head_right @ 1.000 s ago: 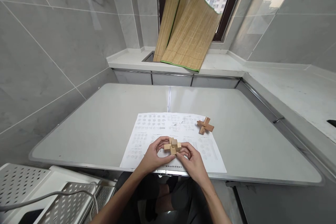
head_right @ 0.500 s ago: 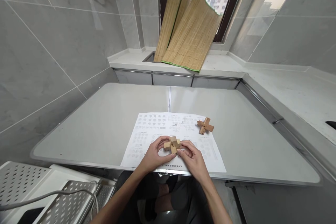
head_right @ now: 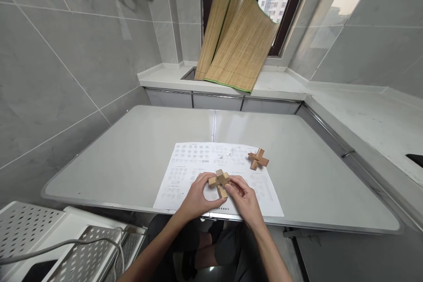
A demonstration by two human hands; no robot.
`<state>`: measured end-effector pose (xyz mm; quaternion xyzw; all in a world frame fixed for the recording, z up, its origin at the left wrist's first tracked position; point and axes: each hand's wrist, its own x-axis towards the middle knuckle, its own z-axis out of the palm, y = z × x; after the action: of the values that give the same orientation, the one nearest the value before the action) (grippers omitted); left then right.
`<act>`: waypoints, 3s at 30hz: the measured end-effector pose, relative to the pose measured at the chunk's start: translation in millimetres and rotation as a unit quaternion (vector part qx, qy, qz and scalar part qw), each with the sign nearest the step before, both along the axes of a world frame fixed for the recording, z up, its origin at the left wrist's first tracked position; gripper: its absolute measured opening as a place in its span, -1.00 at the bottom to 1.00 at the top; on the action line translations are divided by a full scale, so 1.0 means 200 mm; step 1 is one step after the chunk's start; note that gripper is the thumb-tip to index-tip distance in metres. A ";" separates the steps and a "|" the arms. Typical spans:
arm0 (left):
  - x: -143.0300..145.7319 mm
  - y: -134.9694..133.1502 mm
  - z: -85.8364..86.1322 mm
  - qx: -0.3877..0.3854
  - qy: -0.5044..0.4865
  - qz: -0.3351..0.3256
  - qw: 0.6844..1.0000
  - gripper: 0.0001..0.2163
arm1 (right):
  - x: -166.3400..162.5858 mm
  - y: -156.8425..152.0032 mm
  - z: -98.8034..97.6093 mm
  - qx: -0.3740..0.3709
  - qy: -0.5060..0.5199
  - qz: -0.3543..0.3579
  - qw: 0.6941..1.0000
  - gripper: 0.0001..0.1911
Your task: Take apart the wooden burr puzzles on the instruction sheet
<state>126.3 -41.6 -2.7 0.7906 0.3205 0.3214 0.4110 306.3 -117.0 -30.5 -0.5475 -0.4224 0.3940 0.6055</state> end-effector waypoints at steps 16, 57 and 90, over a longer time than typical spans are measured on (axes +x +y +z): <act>0.01 0.01 -0.04 0.041 0.009 0.065 0.997 -0.78 | -0.02 0.02 0.03 -0.001 -0.013 -0.038 0.999 -0.51; -0.14 0.00 -0.01 0.261 0.179 0.098 0.944 -0.76 | -0.09 0.01 -0.07 0.027 -0.295 -0.164 0.941 -0.61; -0.31 0.58 0.03 0.138 0.125 0.213 0.959 -0.59 | -0.12 0.01 -0.01 -0.037 -0.275 -0.109 0.955 -0.70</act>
<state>63.8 73.9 2.5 0.7867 0.4830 0.3415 0.1768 282.7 -116.0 -31.5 -0.6995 -0.4954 0.1756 0.4843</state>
